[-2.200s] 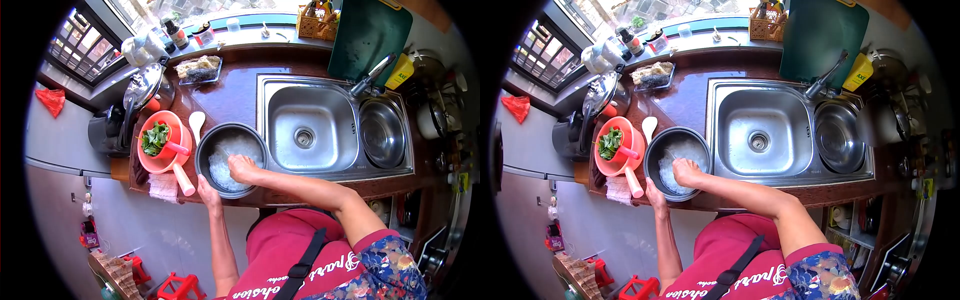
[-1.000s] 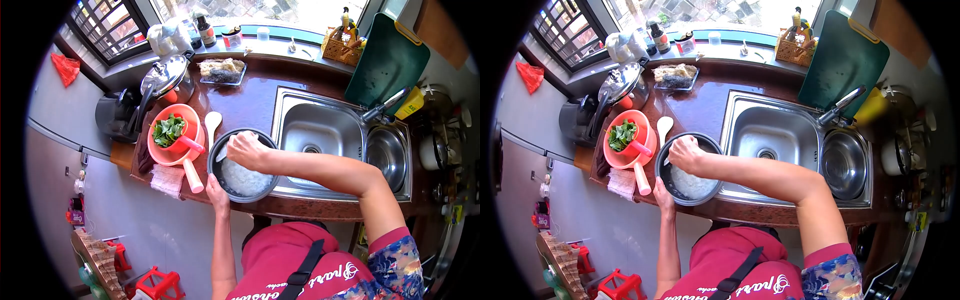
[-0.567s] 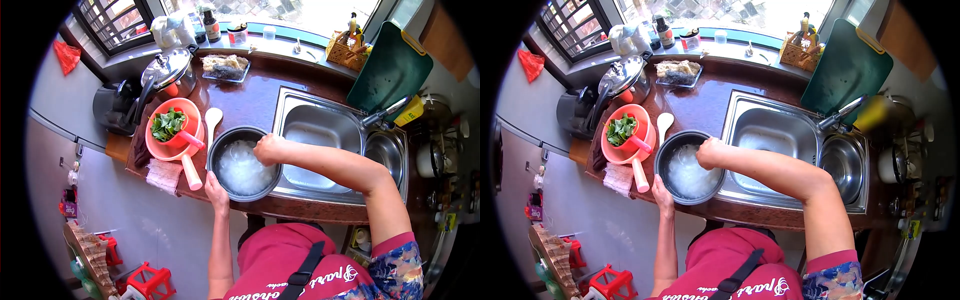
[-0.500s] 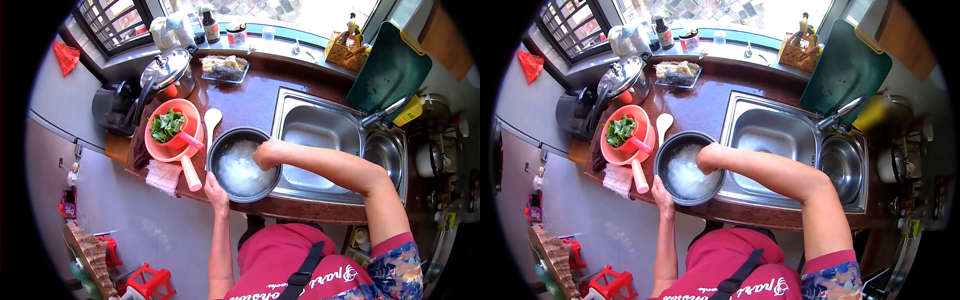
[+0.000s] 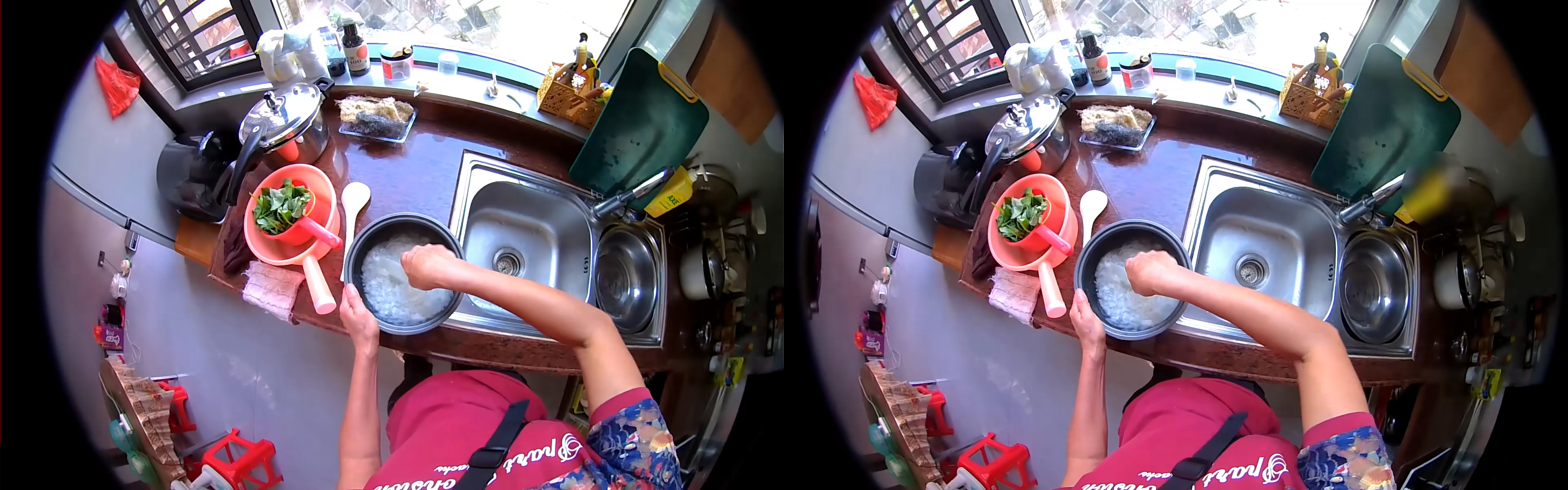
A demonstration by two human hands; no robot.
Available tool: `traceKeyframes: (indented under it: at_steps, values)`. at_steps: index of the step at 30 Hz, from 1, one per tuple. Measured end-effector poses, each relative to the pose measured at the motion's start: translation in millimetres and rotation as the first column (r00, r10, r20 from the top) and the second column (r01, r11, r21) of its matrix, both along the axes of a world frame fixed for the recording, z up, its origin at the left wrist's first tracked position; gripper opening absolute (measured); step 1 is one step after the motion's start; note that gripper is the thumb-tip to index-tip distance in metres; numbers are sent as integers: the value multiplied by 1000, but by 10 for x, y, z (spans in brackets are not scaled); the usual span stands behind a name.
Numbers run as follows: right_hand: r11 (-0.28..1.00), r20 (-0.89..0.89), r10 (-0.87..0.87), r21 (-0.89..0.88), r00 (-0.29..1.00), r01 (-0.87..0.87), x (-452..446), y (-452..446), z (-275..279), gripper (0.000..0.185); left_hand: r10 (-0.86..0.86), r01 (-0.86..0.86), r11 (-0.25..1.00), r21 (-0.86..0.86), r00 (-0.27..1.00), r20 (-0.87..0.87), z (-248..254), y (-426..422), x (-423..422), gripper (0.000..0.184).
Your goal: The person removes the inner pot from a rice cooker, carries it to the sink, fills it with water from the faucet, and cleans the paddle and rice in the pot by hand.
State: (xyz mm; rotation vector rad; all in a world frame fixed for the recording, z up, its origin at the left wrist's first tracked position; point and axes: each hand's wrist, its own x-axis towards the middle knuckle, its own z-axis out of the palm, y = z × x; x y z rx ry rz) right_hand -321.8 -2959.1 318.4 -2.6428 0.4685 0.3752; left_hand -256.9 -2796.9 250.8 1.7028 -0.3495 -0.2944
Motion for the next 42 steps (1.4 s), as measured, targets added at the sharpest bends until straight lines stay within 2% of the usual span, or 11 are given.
traceKeyframes:
  at_steps: [3, 9, 14, 17, 19, 21, 29, 33, 39, 40, 42]
  values:
    - [969, 68, 147, -208, 987, -130, -51, -125, 383, 16, -5, 5, 1000, 22, 1000, -29, 1, 22, 7, 42]
    - [867, -1, 167, -475, 986, -147, -23, -180, 133, 11, 1, -1, 1000, -3, 1000, -6, -40, 10, 19, 42]
    - [917, -133, 179, -336, 975, -214, -133, -5, 224, 13, 30, -30, 999, 46, 1000, -1, 55, -8, -17, 41]
    - [920, -10, 284, -279, 959, -275, -311, 56, 239, 13, 2, -3, 1000, -19, 999, -40, 28, -1, -8, 38]
    - [924, -114, 314, -193, 943, -331, -350, 140, 230, 14, -17, 17, 1000, -20, 999, -33, 24, -4, -5, 38]
    - [918, -101, 352, -158, 931, -364, -387, 212, 225, 13, -34, 34, 999, -16, 999, -26, 48, 6, -6, 40]
    - [926, 131, 280, -298, 951, -232, -325, 305, 32, 9, -32, 30, 999, -30, 996, -83, -4, 30, 11, 39]
    - [917, 207, 218, -378, 954, -128, -108, 170, -130, 6, -20, 20, 999, -31, 1000, -14, 41, -1, -1, 39]
    - [874, 69, 114, -482, 991, -67, -24, 68, -86, 6, -28, 27, 998, -65, 999, -16, 17, -10, -6, 36]
    - [887, -63, 64, -453, 996, -86, -27, 94, 11, 7, -27, 26, 998, -63, 1000, -5, 40, -14, -10, 36]
    - [885, -170, 61, -447, 984, -132, -98, 93, 96, 8, -32, 33, 998, -45, 999, 6, 65, -4, -6, 37]
